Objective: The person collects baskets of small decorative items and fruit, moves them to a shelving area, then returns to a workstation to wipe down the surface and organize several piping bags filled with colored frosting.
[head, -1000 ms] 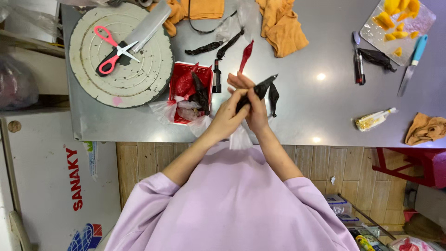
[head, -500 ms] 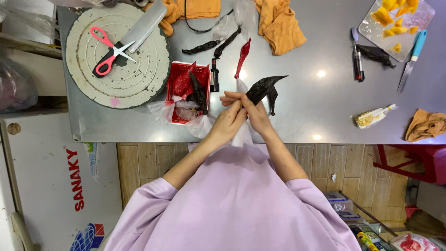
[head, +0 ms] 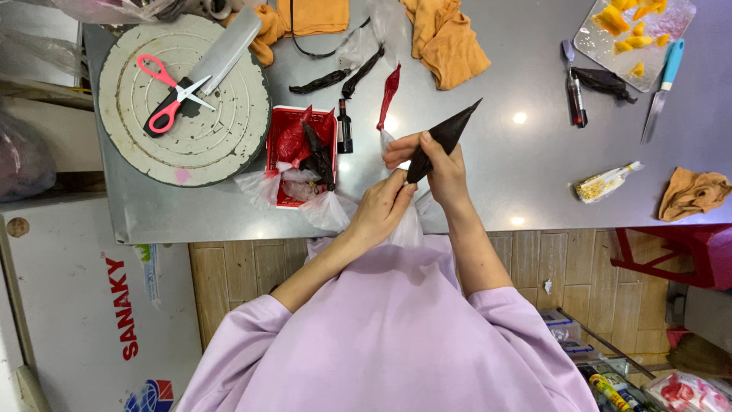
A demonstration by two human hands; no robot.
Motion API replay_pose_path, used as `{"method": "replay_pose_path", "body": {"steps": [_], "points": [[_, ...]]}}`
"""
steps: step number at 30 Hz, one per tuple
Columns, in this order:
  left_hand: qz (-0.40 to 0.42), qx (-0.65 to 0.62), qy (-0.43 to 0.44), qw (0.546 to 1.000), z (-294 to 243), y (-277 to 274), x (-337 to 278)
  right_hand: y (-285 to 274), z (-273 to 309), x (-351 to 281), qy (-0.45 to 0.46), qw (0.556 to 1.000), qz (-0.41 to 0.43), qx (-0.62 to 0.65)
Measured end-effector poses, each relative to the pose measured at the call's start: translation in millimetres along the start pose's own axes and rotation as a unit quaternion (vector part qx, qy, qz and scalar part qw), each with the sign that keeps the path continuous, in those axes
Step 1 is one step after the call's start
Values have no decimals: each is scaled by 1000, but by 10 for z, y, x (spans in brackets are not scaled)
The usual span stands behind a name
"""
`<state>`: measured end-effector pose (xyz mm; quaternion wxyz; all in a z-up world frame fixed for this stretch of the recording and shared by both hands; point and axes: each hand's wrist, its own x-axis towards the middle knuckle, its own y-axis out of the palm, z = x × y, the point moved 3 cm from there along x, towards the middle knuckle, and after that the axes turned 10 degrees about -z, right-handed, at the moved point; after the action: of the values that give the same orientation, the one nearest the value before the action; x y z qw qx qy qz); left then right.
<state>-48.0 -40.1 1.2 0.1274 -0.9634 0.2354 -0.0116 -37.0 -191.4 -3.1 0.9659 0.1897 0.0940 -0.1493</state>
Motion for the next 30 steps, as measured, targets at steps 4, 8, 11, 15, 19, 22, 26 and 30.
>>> {"method": "replay_pose_path", "body": {"steps": [4,8,11,15,19,22,26,30], "points": [[3,19,45,999,118,16,59,-242,-84,60,31,984,-26,173],[51,26,-34,998,369,-124,32,-925,-253,192,-6,989,-48,140],[38,63,-69,995,508,-350,-56,-1612,-558,263,36,960,-191,-201],[2,97,-92,991,595,-639,-224,-2070,-883,269,-88,766,-230,-593],[-31,113,-73,990,586,-778,-321,-1902,-1034,91,-274,623,-201,-705],[-57,134,-49,988,582,-840,-294,-1632,-1261,80,-175,710,-187,-656],[-148,211,-23,966,651,-1165,-231,-1429,-1477,197,-86,792,-178,-577],[-241,256,-2,936,793,-1567,-137,-1398,-1578,359,-76,802,-156,-572]]}}
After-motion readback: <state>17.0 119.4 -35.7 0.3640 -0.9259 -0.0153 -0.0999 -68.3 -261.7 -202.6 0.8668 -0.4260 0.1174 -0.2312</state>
